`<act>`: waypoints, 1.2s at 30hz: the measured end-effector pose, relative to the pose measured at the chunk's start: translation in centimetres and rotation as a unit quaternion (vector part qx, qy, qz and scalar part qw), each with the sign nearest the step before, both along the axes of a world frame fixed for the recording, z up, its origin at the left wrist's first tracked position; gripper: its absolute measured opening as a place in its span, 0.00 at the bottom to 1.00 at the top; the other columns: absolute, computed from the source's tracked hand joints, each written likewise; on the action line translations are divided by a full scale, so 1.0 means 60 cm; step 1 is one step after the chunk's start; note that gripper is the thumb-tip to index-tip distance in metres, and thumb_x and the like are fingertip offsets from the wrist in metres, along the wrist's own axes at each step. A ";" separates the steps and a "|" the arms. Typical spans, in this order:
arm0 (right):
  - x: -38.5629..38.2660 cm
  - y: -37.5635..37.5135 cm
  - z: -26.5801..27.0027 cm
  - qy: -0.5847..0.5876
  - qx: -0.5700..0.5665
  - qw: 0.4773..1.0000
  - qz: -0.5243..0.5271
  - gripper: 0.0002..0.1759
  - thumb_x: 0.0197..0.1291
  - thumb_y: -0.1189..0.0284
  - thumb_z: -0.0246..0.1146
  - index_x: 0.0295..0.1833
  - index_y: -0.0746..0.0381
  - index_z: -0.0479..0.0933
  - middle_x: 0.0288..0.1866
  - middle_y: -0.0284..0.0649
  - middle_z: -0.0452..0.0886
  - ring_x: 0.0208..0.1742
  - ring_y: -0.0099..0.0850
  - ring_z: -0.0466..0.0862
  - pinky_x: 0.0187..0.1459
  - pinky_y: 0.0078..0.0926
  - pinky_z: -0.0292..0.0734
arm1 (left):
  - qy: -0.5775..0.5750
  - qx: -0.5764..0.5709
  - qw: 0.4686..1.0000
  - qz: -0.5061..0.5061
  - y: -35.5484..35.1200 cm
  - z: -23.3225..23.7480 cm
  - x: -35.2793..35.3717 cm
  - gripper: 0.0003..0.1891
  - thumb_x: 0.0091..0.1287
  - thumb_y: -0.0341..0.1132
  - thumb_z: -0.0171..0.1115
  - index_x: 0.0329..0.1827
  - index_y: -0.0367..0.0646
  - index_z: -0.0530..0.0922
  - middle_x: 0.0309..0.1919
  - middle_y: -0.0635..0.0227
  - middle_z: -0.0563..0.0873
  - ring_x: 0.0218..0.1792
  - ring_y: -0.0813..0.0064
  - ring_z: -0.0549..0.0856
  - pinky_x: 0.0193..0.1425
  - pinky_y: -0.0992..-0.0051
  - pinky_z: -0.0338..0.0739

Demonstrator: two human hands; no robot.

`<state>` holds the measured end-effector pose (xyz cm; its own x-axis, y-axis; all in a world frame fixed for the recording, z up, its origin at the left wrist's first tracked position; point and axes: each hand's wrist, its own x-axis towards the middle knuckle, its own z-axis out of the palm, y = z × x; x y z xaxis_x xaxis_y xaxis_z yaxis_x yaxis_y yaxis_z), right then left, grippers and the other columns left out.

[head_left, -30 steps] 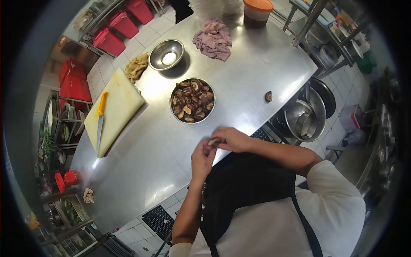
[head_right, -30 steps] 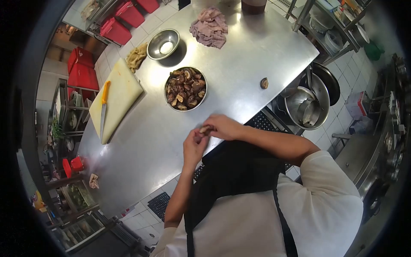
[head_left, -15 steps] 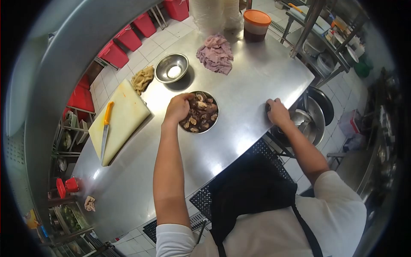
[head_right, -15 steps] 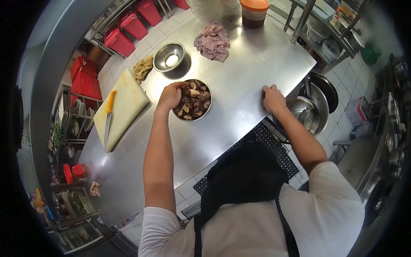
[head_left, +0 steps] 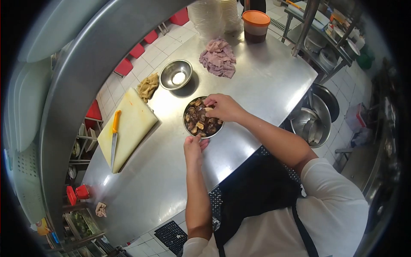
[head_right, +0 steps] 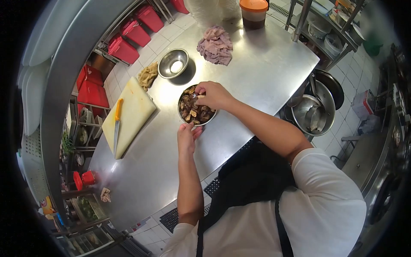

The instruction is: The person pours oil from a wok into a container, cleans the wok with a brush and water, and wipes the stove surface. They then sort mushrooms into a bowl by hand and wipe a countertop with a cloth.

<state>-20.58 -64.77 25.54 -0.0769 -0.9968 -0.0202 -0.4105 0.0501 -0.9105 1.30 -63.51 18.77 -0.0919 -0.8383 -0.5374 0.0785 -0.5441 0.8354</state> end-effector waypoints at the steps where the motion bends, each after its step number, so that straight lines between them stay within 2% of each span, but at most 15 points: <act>1: -0.005 0.004 0.007 -0.007 -0.006 1.000 -0.018 0.21 0.51 0.65 0.75 0.48 0.65 0.82 0.42 0.46 0.87 0.44 0.36 0.86 0.49 0.31 0.81 | 0.019 -0.005 1.000 0.019 -0.006 -0.010 -0.004 0.08 0.71 0.32 0.60 0.36 0.41 0.70 0.28 0.63 0.82 0.26 0.71 0.85 0.34 0.73 0.85; 4: -0.062 0.029 -0.019 -0.007 -0.005 1.000 -0.024 0.20 0.55 0.64 0.73 0.49 0.65 0.82 0.42 0.46 0.86 0.44 0.35 0.86 0.49 0.30 0.81 | -0.054 -0.036 0.998 0.006 -0.017 -0.012 -0.009 0.04 0.70 0.28 0.56 0.37 0.42 0.70 0.34 0.60 0.84 0.25 0.71 0.84 0.31 0.74 0.84; 7: -0.167 0.085 -0.026 -0.031 0.015 0.999 -0.027 0.18 0.61 0.64 0.69 0.50 0.65 0.81 0.42 0.42 0.85 0.40 0.30 0.86 0.44 0.29 0.82 | -0.111 -0.057 0.992 -0.031 -0.026 0.026 -0.018 0.04 0.69 0.26 0.55 0.35 0.43 0.70 0.31 0.61 0.84 0.23 0.72 0.84 0.29 0.75 0.83; 10: -0.285 0.157 -0.004 -0.094 0.081 0.987 -0.100 0.18 0.64 0.64 0.68 0.54 0.64 0.80 0.44 0.39 0.84 0.36 0.25 0.84 0.37 0.26 0.81 | -0.085 -0.057 0.993 -0.057 -0.045 0.093 -0.077 0.04 0.67 0.26 0.56 0.34 0.43 0.71 0.32 0.61 0.84 0.24 0.73 0.84 0.29 0.75 0.83; 13: -0.393 0.211 0.010 -0.118 0.093 0.975 -0.165 0.18 0.64 0.66 0.67 0.55 0.64 0.80 0.43 0.38 0.84 0.34 0.24 0.83 0.35 0.23 0.80 | -0.070 -0.077 0.990 -0.096 -0.098 0.162 -0.194 0.03 0.67 0.28 0.59 0.37 0.39 0.74 0.29 0.63 0.83 0.23 0.74 0.83 0.29 0.76 0.84; 16: -0.467 0.244 0.024 -0.091 0.091 0.977 -0.168 0.17 0.66 0.67 0.65 0.55 0.65 0.79 0.40 0.35 0.84 0.36 0.22 0.83 0.37 0.23 0.79 | -0.021 -0.091 0.987 -0.127 -0.176 0.223 -0.355 0.06 0.68 0.31 0.60 0.41 0.38 0.76 0.33 0.64 0.85 0.23 0.75 0.84 0.29 0.77 0.83; 18: -0.497 0.257 0.031 -0.086 0.088 0.978 -0.171 0.17 0.64 0.67 0.66 0.55 0.64 0.81 0.40 0.37 0.86 0.35 0.23 0.83 0.37 0.23 0.79 | 0.083 -0.145 0.966 -0.199 -0.244 0.233 -0.457 0.08 0.70 0.35 0.63 0.42 0.39 0.77 0.34 0.65 0.85 0.31 0.75 0.85 0.36 0.76 0.84; 20: -0.515 0.270 0.021 -0.093 0.071 0.979 -0.169 0.17 0.64 0.67 0.67 0.54 0.64 0.82 0.40 0.38 0.87 0.35 0.24 0.82 0.37 0.24 0.79 | 0.068 -0.154 0.963 -0.209 -0.311 0.232 -0.559 0.06 0.69 0.31 0.61 0.44 0.38 0.76 0.36 0.63 0.85 0.33 0.74 0.86 0.39 0.75 0.84; 24: -0.518 0.284 0.038 -0.117 0.099 0.978 -0.143 0.18 0.65 0.66 0.67 0.56 0.64 0.80 0.43 0.40 0.86 0.35 0.24 0.82 0.37 0.26 0.81 | 0.075 -0.124 0.972 -0.185 -0.400 0.235 -0.734 0.06 0.68 0.27 0.56 0.45 0.36 0.74 0.36 0.63 0.83 0.32 0.71 0.86 0.35 0.74 0.86; 26: -0.512 0.280 0.025 -0.133 0.113 0.979 -0.108 0.20 0.65 0.63 0.66 0.57 0.64 0.79 0.44 0.42 0.85 0.36 0.28 0.83 0.40 0.30 0.82 | 0.064 -0.106 0.978 -0.170 -0.427 0.223 -0.786 0.06 0.67 0.26 0.54 0.45 0.35 0.73 0.35 0.63 0.83 0.31 0.69 0.86 0.33 0.73 0.87; 27: -0.508 0.275 0.013 -0.118 0.103 0.984 -0.085 0.20 0.66 0.62 0.66 0.58 0.64 0.79 0.45 0.42 0.86 0.36 0.29 0.84 0.41 0.30 0.82 | 0.045 -0.111 0.979 -0.165 -0.425 0.227 -0.804 0.06 0.68 0.27 0.55 0.44 0.34 0.74 0.34 0.61 0.82 0.30 0.68 0.86 0.30 0.73 0.87; 30: -0.507 0.230 0.000 -0.102 0.087 0.991 -0.013 0.21 0.66 0.61 0.66 0.58 0.63 0.79 0.46 0.41 0.86 0.40 0.31 0.85 0.44 0.31 0.82 | 0.013 -0.083 0.984 -0.157 -0.441 0.222 -0.832 0.07 0.69 0.27 0.55 0.45 0.33 0.75 0.35 0.59 0.82 0.29 0.67 0.85 0.31 0.74 0.87; 33: -0.475 0.157 -0.017 -0.069 0.042 0.995 0.057 0.21 0.65 0.61 0.66 0.58 0.62 0.80 0.49 0.43 0.86 0.42 0.33 0.87 0.45 0.31 0.82 | 0.038 -0.083 0.980 -0.179 -0.441 0.227 -0.828 0.09 0.69 0.28 0.55 0.46 0.31 0.75 0.35 0.58 0.82 0.31 0.65 0.87 0.34 0.74 0.88; 35: -0.449 0.080 -0.024 0.023 -0.016 0.996 0.081 0.22 0.64 0.61 0.67 0.58 0.62 0.80 0.47 0.47 0.86 0.43 0.36 0.87 0.46 0.34 0.82 | 0.037 -0.062 0.979 -0.193 -0.438 0.237 -0.810 0.12 0.69 0.30 0.58 0.50 0.30 0.76 0.38 0.57 0.83 0.35 0.63 0.89 0.37 0.72 0.88; 36: -0.438 0.036 -0.024 0.063 -0.036 0.994 0.085 0.22 0.63 0.61 0.67 0.59 0.62 0.80 0.45 0.48 0.86 0.43 0.39 0.87 0.47 0.36 0.82 | 0.017 -0.102 0.980 -0.172 -0.426 0.240 -0.785 0.13 0.68 0.31 0.59 0.51 0.30 0.76 0.38 0.57 0.83 0.36 0.63 0.89 0.38 0.72 0.88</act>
